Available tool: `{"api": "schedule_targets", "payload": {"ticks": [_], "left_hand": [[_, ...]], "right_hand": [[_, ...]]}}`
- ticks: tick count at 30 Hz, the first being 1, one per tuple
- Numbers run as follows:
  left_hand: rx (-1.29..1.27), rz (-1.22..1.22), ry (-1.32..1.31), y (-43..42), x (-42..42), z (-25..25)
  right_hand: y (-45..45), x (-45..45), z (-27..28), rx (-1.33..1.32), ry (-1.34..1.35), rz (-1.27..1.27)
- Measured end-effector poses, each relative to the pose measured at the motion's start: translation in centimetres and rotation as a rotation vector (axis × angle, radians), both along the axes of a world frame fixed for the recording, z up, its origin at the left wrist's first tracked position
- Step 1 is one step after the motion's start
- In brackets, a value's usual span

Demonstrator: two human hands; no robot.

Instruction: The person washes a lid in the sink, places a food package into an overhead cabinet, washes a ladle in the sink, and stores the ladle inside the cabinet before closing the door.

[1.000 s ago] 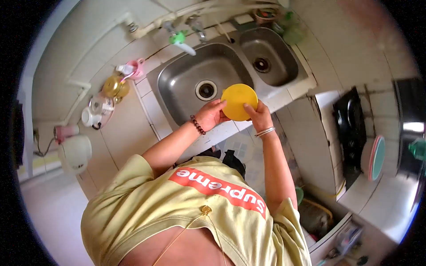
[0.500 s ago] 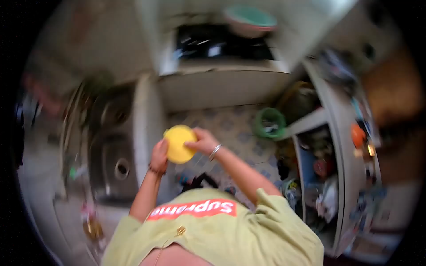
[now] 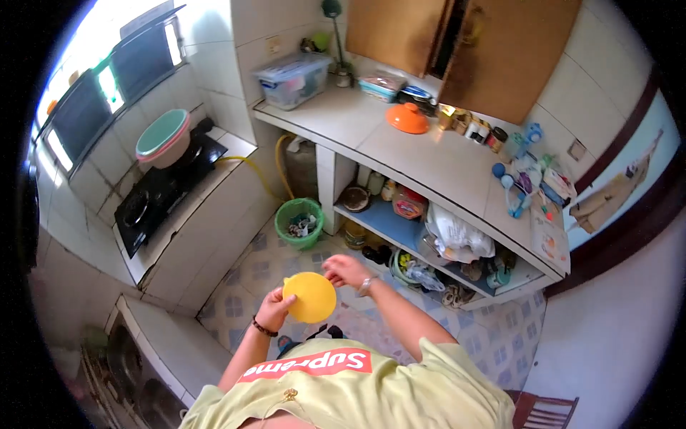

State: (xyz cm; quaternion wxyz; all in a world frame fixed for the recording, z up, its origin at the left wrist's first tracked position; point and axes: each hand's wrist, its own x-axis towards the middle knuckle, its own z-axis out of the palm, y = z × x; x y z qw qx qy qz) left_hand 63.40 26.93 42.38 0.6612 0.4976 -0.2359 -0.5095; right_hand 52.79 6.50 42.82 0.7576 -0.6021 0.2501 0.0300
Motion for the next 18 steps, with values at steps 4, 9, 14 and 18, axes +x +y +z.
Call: {"api": "schedule_targets", "payload": {"ticks": [4, 9, 14, 18], "left_hand": [[-0.175, -0.082, 0.444, -4.4, 1.3, 0.5], [0.436, -0.516, -1.160, -9.2, 4.8, -1.3], [-0.217, -0.183, 0.353, -12.7, 8.2, 0.6], [0.517, -0.369, -0.967, -15.4, 13.0, -2.5]], "right_hand": [[-5.7, -10.9, -4.2, -0.401, 0.313, -0.209], [-4.6, -22.9, -11.0, -0.282, 0.598, -0.234], [-3.6, -23.3, -11.1, -0.045, 0.680, -0.457], [-6.7, -16.2, -10.8, -0.231, 0.565, -0.371]]}}
